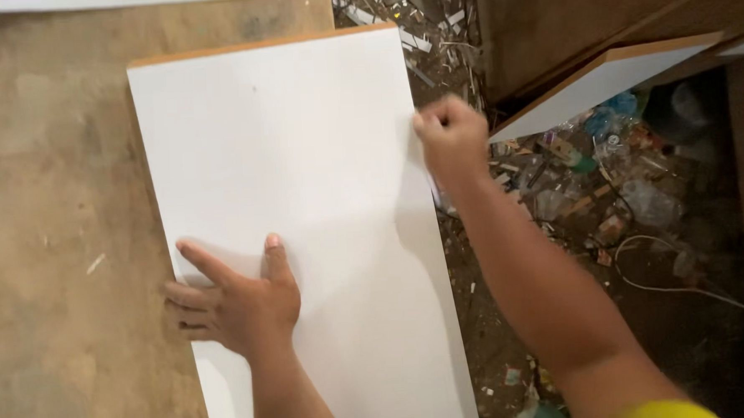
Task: The person applies edge banding to the side of a wooden board, pressing it down by hand and using a cloth to rub the surface.
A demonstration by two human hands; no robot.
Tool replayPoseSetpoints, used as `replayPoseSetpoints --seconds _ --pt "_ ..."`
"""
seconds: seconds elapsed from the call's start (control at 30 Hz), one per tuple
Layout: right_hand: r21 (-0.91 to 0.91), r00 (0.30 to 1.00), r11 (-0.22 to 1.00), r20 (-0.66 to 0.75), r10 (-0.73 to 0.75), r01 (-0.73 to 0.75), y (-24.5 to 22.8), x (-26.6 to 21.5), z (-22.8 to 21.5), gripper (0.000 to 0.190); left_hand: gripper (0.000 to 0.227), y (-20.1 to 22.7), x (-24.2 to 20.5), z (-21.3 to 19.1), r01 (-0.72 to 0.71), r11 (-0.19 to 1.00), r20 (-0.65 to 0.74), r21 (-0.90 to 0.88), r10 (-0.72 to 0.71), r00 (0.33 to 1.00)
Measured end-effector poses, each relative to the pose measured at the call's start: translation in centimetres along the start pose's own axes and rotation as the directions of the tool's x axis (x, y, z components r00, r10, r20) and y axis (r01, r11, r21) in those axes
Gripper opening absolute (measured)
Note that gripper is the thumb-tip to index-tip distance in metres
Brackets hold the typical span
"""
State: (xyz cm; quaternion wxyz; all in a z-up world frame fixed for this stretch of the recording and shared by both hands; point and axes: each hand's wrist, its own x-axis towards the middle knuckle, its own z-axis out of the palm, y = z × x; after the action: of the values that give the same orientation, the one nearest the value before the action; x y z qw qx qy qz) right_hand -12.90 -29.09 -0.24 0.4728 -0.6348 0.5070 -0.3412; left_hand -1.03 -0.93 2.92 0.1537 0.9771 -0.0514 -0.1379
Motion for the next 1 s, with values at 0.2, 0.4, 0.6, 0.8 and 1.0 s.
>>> replayPoseSetpoints --seconds 0.2,0.4,0.6,0.8,1.0 --pt "0.002 0.975 0.976 0.044 0.219 -0.219 -0.1 10.4 4.0 0.034 0.126 -1.5 0.6 2.1 -0.018 0.997 -0.085 0.075 0.024 0.996" --pt "-0.049 0.972 0.972 0.029 0.231 -0.23 0.6 7.7 3.2 0.036 0.125 -1.6 0.8 2.3 -0.066 0.989 -0.168 0.134 0.089 0.982" --pt "-0.099 0.972 0.969 0.042 0.233 -0.228 -0.3 11.0 4.7 0.039 0.128 -1.4 0.9 2.0 0.015 0.996 -0.049 0.086 -0.011 0.999" --pt "-0.238 0.927 0.903 0.027 0.374 -0.357 -2.0 11.2 4.5 0.002 0.129 -1.8 0.7 2.0 0.025 0.996 -0.007 0.084 -0.025 1.0" --pt "-0.102 0.994 0.991 0.055 0.092 -0.086 2.0 7.4 2.7 0.033 0.128 -1.0 0.8 1.5 0.044 0.998 -0.005 0.052 -0.043 0.999"
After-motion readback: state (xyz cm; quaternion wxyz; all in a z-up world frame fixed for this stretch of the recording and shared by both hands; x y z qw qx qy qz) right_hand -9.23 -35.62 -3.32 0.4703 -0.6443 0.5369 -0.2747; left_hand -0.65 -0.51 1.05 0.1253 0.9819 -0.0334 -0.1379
